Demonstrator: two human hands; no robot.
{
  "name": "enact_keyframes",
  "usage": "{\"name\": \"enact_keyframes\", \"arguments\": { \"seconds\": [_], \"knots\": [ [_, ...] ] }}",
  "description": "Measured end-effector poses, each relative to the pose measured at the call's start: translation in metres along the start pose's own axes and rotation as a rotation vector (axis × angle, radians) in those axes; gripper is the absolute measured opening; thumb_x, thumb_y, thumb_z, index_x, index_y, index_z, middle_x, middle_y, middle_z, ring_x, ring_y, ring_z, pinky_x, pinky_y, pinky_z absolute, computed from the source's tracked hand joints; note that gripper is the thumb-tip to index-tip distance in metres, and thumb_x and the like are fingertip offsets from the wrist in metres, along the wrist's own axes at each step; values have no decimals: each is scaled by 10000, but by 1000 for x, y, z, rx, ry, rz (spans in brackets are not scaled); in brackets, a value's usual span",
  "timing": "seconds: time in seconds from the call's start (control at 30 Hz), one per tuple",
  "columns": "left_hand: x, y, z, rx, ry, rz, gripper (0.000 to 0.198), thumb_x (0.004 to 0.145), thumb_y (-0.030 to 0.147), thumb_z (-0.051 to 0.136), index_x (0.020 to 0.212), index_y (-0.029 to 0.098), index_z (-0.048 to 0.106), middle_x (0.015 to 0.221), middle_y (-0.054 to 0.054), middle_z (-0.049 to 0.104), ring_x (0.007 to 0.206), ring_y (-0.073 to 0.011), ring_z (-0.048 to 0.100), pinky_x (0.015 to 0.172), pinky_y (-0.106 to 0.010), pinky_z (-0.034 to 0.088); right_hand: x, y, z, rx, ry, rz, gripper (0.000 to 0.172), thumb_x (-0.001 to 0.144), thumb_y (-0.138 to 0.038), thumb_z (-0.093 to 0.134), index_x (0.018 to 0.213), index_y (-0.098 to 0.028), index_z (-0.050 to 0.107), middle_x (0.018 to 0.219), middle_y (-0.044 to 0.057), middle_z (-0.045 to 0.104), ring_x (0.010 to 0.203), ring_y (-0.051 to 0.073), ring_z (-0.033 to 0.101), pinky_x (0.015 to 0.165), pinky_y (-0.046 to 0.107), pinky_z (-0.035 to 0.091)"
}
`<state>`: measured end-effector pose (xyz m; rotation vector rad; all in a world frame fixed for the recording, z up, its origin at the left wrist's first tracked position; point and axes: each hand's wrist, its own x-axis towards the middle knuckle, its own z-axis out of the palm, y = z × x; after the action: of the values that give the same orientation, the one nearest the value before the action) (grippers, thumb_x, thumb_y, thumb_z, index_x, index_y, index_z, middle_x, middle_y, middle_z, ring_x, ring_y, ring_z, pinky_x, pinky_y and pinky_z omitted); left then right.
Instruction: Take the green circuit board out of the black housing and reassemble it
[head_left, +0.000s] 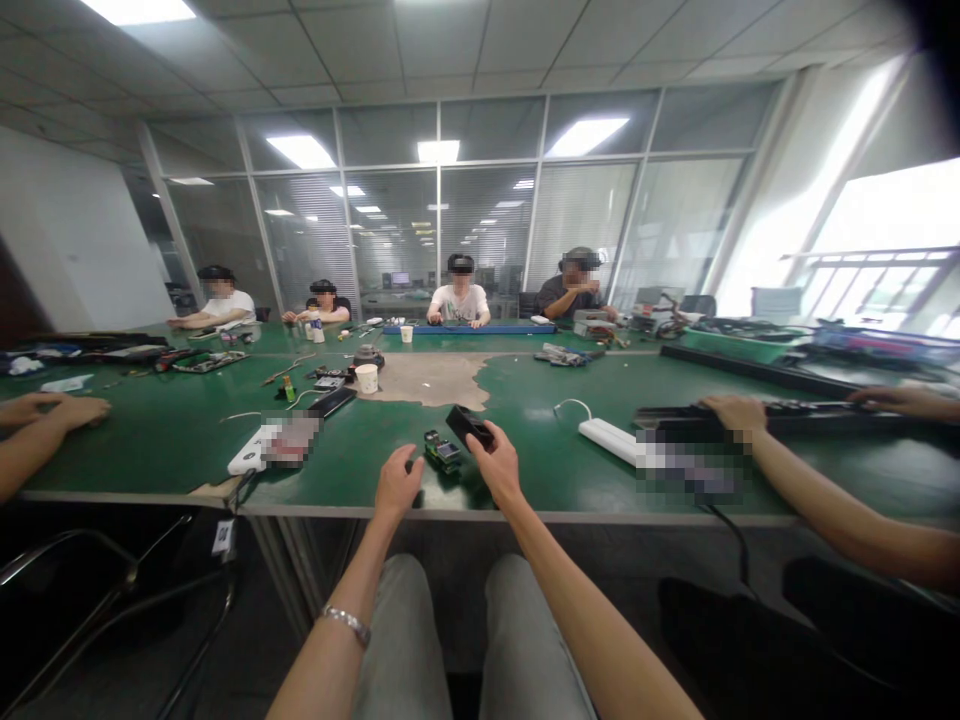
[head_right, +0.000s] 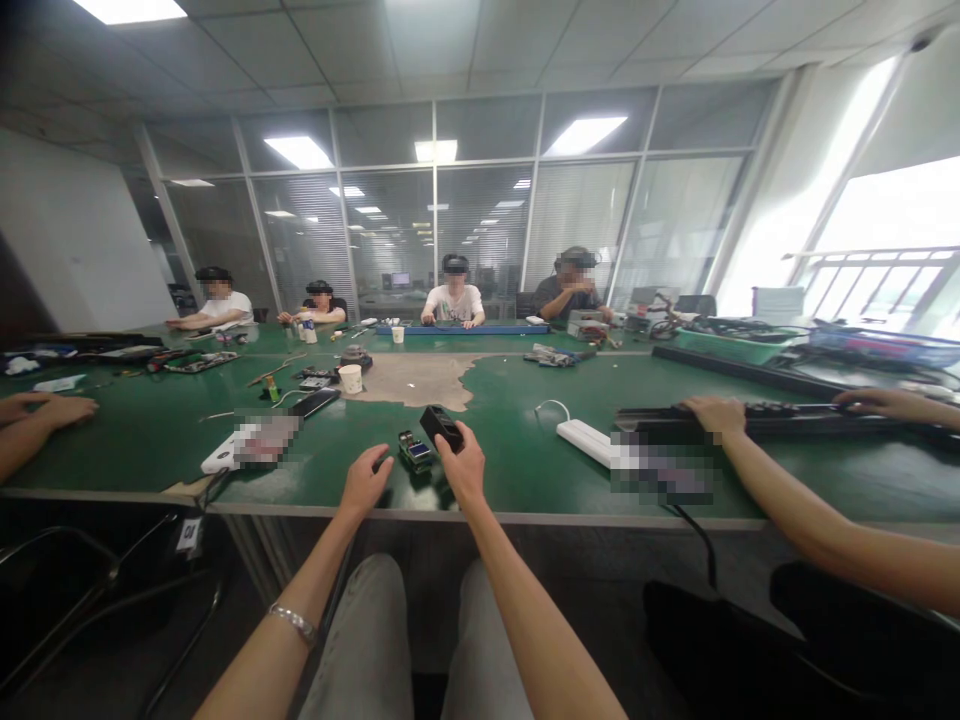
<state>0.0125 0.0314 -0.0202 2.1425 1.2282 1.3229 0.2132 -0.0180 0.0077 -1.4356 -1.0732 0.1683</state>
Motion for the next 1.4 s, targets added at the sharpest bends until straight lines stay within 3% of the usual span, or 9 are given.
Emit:
{"name": "enact_keyframes", "arguments": {
  "seconds": [0.2,0.4,0.6,1.0,1.2,1.4],
  "knots": [
    [0,3,-2,1,4,-6,341,865,305,536,1156,162,643,1229,-106,630,1179,-221,562,1055,-386,404,-8,-24,17,-23,-52,-111,536,765,-473,612,1229,-209,571,1203,78,631,1084,231,593,967,378,440],
    [0,5,-3,10,-11,-23,339,864,297,537,1155,161,647,1233,-104,629,1183,-220,558,1057,-384,401,-12,-31,15,-57,-63,-127,518,790,-456,578,1236,-192,561,1212,85,626,1105,224,585,969,356,437],
    [0,4,-2,9,-5,-11,347,867,304,532,1159,153,645,1237,-113,625,1179,-220,559,1053,-378,404,-12,-30,13,-63,-54,-102,521,793,-462,572,1234,-184,565,1214,93,627,1092,227,594,973,361,437],
    [-1,6,-4,17,-1,-2,363,872,303,517,1170,133,633,1240,-128,620,1179,-223,560,1046,-368,408,-21,-22,28,-196,-166,-300,509,794,-353,582,1270,-181,533,1225,101,618,1126,240,582,990,375,435],
    [-1,8,-4,27,-5,-14,365,877,305,511,1188,150,623,1258,-117,610,1199,-224,544,1059,-380,396,-22,-25,28,-252,-162,-343,533,800,-326,568,1303,-161,506,1244,123,601,1149,258,564,1002,400,427],
    [-1,6,-3,22,1,-2,365,871,307,516,1188,161,622,1256,-112,610,1201,-218,542,1061,-374,393,-31,-17,27,-282,-259,-367,515,781,-294,574,1278,-170,530,1200,120,626,1116,259,583,973,404,449]
  ]
}}
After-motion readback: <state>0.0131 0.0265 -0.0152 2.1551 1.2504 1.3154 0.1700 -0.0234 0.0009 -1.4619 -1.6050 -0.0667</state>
